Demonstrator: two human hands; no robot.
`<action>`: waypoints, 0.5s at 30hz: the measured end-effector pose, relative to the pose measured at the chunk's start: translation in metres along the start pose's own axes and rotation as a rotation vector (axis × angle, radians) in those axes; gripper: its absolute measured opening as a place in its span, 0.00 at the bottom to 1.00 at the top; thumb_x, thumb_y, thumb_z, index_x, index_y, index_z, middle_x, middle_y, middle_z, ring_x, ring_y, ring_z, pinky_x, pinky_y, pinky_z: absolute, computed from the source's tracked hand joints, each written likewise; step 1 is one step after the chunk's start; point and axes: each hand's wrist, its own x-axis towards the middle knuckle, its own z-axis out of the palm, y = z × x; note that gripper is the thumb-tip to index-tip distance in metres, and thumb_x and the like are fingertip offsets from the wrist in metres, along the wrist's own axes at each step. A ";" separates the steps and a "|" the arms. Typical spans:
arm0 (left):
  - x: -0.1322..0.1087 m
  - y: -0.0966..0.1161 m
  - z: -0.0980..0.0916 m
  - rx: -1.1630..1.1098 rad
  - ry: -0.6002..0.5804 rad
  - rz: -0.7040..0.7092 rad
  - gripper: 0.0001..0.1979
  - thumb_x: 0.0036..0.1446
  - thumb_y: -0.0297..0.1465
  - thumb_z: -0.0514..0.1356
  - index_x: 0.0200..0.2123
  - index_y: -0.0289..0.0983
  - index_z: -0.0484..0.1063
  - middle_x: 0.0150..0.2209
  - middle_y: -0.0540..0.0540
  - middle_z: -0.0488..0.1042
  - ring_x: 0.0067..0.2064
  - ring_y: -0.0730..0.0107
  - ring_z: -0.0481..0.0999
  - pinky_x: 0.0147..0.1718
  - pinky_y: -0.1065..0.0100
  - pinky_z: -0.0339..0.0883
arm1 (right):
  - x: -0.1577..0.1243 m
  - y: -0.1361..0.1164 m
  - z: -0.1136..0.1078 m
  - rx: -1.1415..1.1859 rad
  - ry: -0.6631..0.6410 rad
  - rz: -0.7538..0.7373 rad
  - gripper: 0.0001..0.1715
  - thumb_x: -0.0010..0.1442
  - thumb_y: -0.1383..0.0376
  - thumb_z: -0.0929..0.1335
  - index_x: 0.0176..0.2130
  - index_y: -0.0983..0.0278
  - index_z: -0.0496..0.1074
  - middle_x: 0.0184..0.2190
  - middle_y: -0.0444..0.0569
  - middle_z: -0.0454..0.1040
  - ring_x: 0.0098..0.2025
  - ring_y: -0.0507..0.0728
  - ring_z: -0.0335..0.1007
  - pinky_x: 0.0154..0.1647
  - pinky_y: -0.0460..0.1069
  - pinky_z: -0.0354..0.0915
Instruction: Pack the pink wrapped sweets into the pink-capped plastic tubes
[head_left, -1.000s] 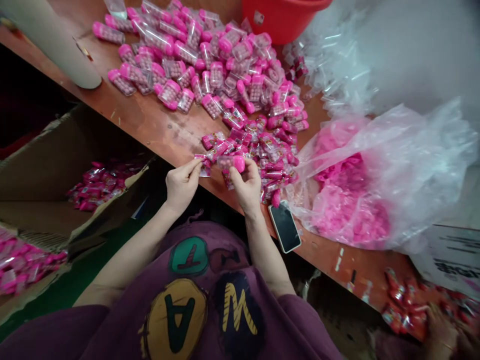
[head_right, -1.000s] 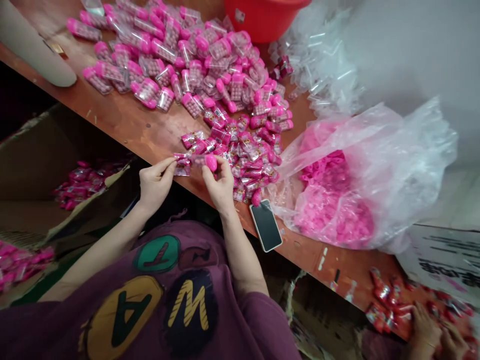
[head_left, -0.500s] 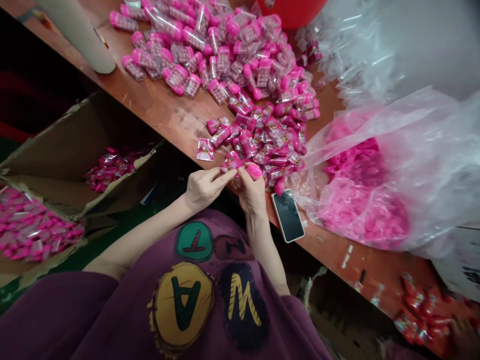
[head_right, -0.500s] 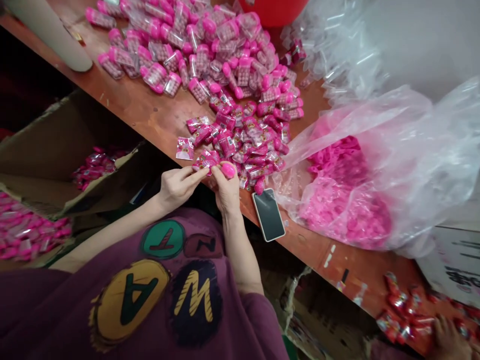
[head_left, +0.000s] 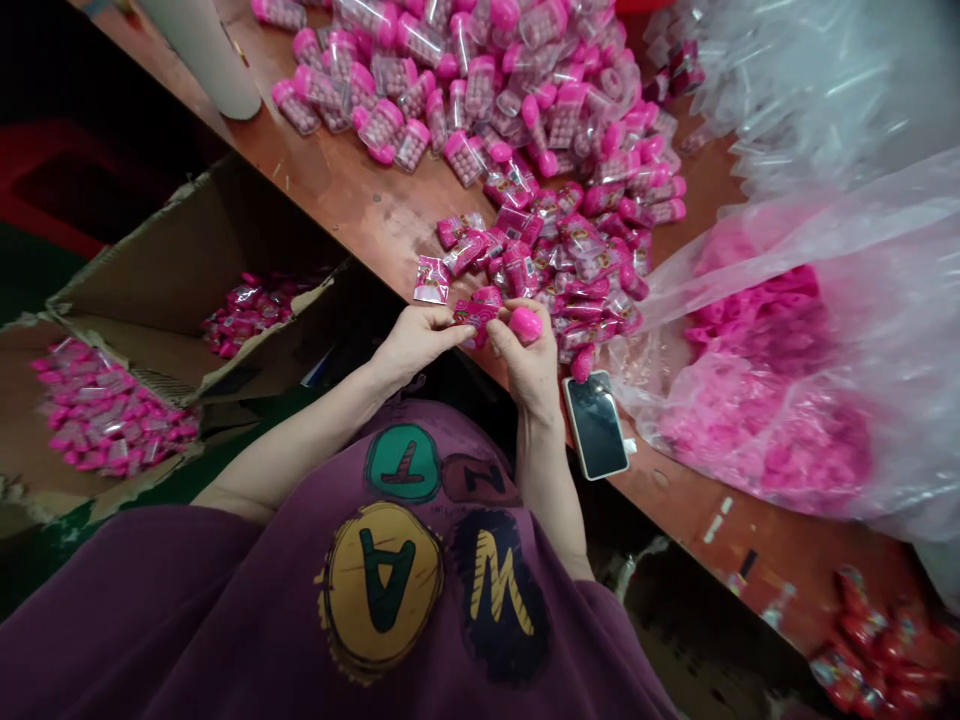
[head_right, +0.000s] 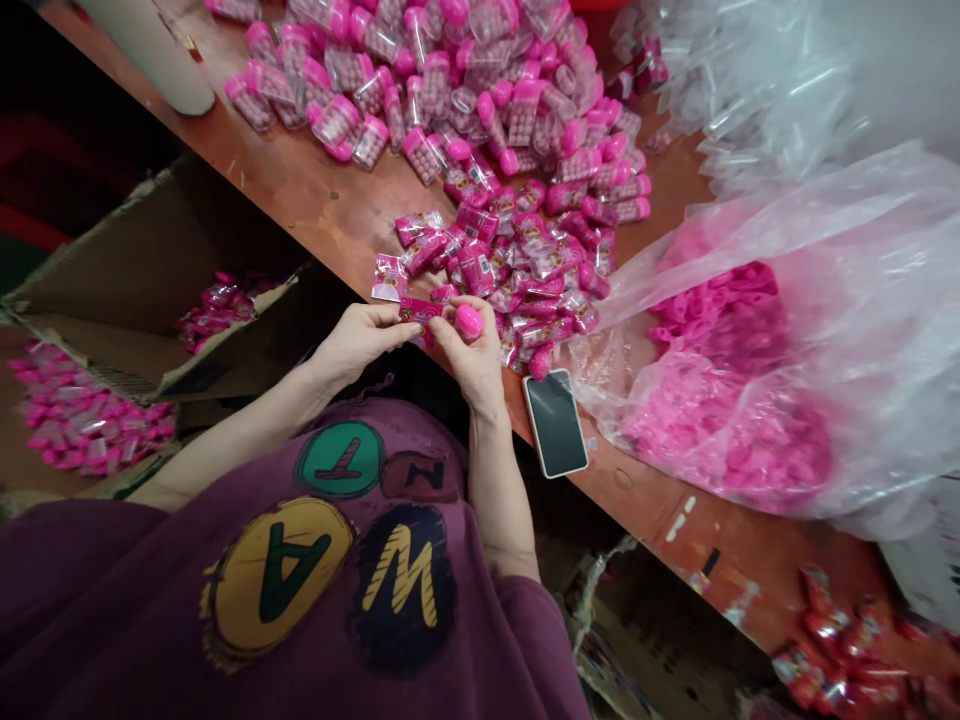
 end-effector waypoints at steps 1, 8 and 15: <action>0.000 -0.003 0.002 -0.056 0.034 -0.025 0.10 0.47 0.36 0.74 0.27 0.34 0.82 0.23 0.50 0.73 0.26 0.77 0.64 0.30 0.70 0.58 | -0.001 0.002 0.004 0.039 0.020 0.014 0.25 0.56 0.55 0.77 0.49 0.55 0.68 0.39 0.41 0.74 0.38 0.51 0.73 0.43 0.49 0.73; 0.004 -0.023 0.017 -0.331 0.150 -0.126 0.16 0.41 0.38 0.77 0.25 0.32 0.80 0.23 0.48 0.75 0.24 0.79 0.66 0.26 0.72 0.56 | -0.001 0.012 0.017 0.194 0.081 0.065 0.23 0.54 0.59 0.78 0.47 0.57 0.69 0.29 0.36 0.71 0.28 0.48 0.67 0.33 0.45 0.69; 0.011 -0.018 0.019 -0.439 0.112 -0.277 0.20 0.37 0.39 0.79 0.23 0.31 0.76 0.22 0.49 0.73 0.22 0.80 0.67 0.23 0.73 0.59 | 0.007 0.011 0.011 0.039 0.122 0.031 0.18 0.56 0.59 0.75 0.43 0.60 0.69 0.30 0.38 0.70 0.29 0.49 0.66 0.35 0.47 0.68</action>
